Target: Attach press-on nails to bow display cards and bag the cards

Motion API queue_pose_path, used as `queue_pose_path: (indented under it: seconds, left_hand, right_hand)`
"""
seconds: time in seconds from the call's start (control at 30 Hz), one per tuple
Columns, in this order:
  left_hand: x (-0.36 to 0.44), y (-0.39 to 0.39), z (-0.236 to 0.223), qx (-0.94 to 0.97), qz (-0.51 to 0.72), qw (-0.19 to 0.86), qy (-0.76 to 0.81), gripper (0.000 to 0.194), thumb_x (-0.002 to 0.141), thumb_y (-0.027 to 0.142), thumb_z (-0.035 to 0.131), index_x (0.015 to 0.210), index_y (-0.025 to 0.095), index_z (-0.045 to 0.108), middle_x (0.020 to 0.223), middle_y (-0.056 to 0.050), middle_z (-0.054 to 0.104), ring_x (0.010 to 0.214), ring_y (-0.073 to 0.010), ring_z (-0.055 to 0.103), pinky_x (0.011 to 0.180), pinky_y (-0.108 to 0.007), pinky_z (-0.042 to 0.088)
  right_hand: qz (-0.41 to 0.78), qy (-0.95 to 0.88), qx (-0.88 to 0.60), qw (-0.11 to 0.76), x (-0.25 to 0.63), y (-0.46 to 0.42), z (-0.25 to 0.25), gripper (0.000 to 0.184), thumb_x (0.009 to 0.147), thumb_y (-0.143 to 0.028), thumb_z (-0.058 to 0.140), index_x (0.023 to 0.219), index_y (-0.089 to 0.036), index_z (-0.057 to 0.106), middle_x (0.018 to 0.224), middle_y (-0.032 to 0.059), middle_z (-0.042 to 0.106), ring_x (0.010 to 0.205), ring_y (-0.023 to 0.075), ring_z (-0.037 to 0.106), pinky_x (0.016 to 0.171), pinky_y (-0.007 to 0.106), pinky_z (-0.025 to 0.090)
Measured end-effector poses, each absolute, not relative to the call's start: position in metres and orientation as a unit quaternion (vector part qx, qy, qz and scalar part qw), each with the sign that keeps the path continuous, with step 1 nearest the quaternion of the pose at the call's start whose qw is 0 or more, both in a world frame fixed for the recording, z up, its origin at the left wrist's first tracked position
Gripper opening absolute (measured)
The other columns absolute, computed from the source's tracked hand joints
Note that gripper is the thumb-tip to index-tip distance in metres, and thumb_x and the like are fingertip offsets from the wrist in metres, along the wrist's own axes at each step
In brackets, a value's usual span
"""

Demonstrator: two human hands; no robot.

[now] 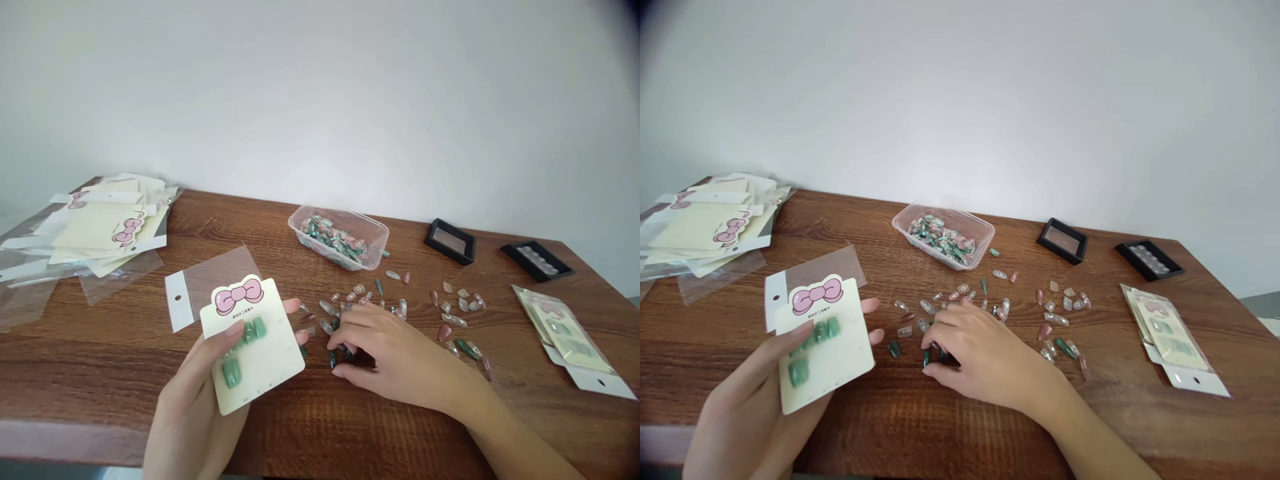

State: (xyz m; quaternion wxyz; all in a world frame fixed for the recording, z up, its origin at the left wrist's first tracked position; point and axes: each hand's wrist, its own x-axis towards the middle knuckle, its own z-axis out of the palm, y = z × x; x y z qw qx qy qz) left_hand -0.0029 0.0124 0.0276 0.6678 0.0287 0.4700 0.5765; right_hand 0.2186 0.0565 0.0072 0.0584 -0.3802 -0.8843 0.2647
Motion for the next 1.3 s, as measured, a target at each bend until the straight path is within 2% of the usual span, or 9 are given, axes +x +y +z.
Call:
queue_pose_path:
  seconds: [0.23, 0.4, 0.47, 0.57, 0.67, 0.77, 0.83, 1.03, 1.3]
  left_hand:
    - [-0.002, 0.013, 0.026, 0.037, 0.580, 0.673, 0.458, 0.060, 0.088, 0.024, 0.064, 0.146, 0.016, 0.052, 0.117, -0.016, 0.077, 0.107, -0.0355, 0.073, 0.088, -0.045, 0.063]
    - [-0.004, 0.013, 0.025, 0.047, 0.569, 0.694, 0.438, 0.055, 0.089, 0.024, 0.063, 0.141, 0.011, 0.056, 0.113, -0.017, 0.078, 0.104, -0.0381, 0.074, 0.092, -0.051, 0.060]
    - [-0.005, 0.012, 0.024, 0.053, 0.566, 0.703, 0.428, 0.057, 0.089, 0.024, 0.062, 0.144, 0.010, 0.052, 0.112, -0.017, 0.078, 0.103, -0.0381, 0.074, 0.092, -0.051, 0.059]
    - [-0.004, 0.011, 0.023, 0.073, 0.546, 0.721, 0.421, 0.061, 0.089, 0.026, 0.062, 0.146, 0.009, 0.047, 0.111, -0.018, 0.078, 0.096, -0.0371, 0.076, 0.080, -0.044, 0.063]
    - [0.001, 0.008, 0.020, 0.101, 0.522, 0.739, 0.414, 0.053, 0.089, 0.029, 0.063, 0.137, 0.009, 0.055, 0.108, -0.018, 0.079, 0.086, -0.0344, 0.077, 0.067, -0.037, 0.063]
    - [0.008, 0.004, 0.017, 0.114, 0.500, 0.757, 0.405, 0.042, 0.088, 0.030, 0.066, 0.125, 0.011, 0.063, 0.101, -0.015, 0.080, 0.082, -0.0329, 0.078, 0.062, -0.035, 0.062]
    - [0.010, 0.002, 0.014, 0.114, 0.490, 0.762, 0.408, 0.044, 0.087, 0.032, 0.068, 0.125, 0.011, 0.063, 0.099, -0.014, 0.080, 0.082, -0.0331, 0.077, 0.060, -0.035, 0.062]
    - [0.012, -0.002, 0.009, 0.104, 0.497, 0.735, 0.450, 0.068, 0.082, 0.037, 0.077, 0.142, 0.015, 0.054, 0.115, -0.012, 0.078, 0.107, -0.0337, 0.072, 0.078, -0.037, 0.062]
    - [0.010, -0.004, 0.004, 0.142, 0.466, 0.752, 0.443, 0.064, 0.081, 0.042, 0.077, 0.139, 0.022, 0.060, 0.125, -0.010, 0.074, 0.116, -0.0335, 0.067, 0.094, -0.039, 0.056]
  right_hand:
    - [0.248, -0.896, -0.362, 0.067, 0.217, 0.055, 0.001, 0.003, 0.093, -0.022, 0.067, 0.095, -0.020, 0.068, 0.087, 0.0000, 0.066, 0.086, 0.0181, 0.060, 0.087, 0.037, 0.042]
    - [0.179, -0.920, -0.330, 0.118, 0.218, 0.055, -0.004, 0.010, 0.097, -0.019, 0.060, 0.095, -0.020, 0.069, 0.080, 0.0011, 0.063, 0.077, 0.0181, 0.057, 0.078, 0.036, 0.042]
    - [0.156, -0.922, -0.320, 0.153, 0.218, 0.057, -0.003, 0.011, 0.097, -0.018, 0.059, 0.094, -0.019, 0.069, 0.077, 0.0014, 0.062, 0.074, 0.0178, 0.055, 0.072, 0.034, 0.042]
    - [0.132, -0.910, -0.318, 0.230, 0.219, 0.058, 0.004, 0.008, 0.096, -0.016, 0.061, 0.098, -0.019, 0.068, 0.076, 0.0014, 0.062, 0.070, 0.0162, 0.054, 0.066, 0.032, 0.043]
    - [0.121, -0.885, -0.325, 0.311, 0.218, 0.055, 0.014, 0.014, 0.094, -0.013, 0.064, 0.105, -0.019, 0.067, 0.077, 0.0008, 0.063, 0.068, 0.0140, 0.055, 0.063, 0.029, 0.045]
    - [0.118, -0.872, -0.319, 0.352, 0.216, 0.049, 0.022, 0.020, 0.091, -0.008, 0.065, 0.108, -0.019, 0.067, 0.078, 0.0009, 0.065, 0.068, 0.0124, 0.056, 0.063, 0.027, 0.048]
    - [0.118, -0.873, -0.307, 0.361, 0.213, 0.045, 0.024, 0.021, 0.091, -0.008, 0.066, 0.110, -0.017, 0.067, 0.079, 0.0016, 0.067, 0.068, 0.0125, 0.057, 0.064, 0.028, 0.048]
    - [0.100, -0.886, -0.290, 0.347, 0.207, 0.038, 0.018, 0.018, 0.091, -0.009, 0.067, 0.108, -0.015, 0.069, 0.075, 0.0015, 0.067, 0.065, 0.0135, 0.052, 0.063, 0.031, 0.046]
    - [0.080, -0.893, -0.281, 0.342, 0.204, 0.037, 0.013, 0.017, 0.094, -0.013, 0.065, 0.110, -0.015, 0.067, 0.073, 0.0011, 0.065, 0.065, 0.0148, 0.047, 0.062, 0.032, 0.044]
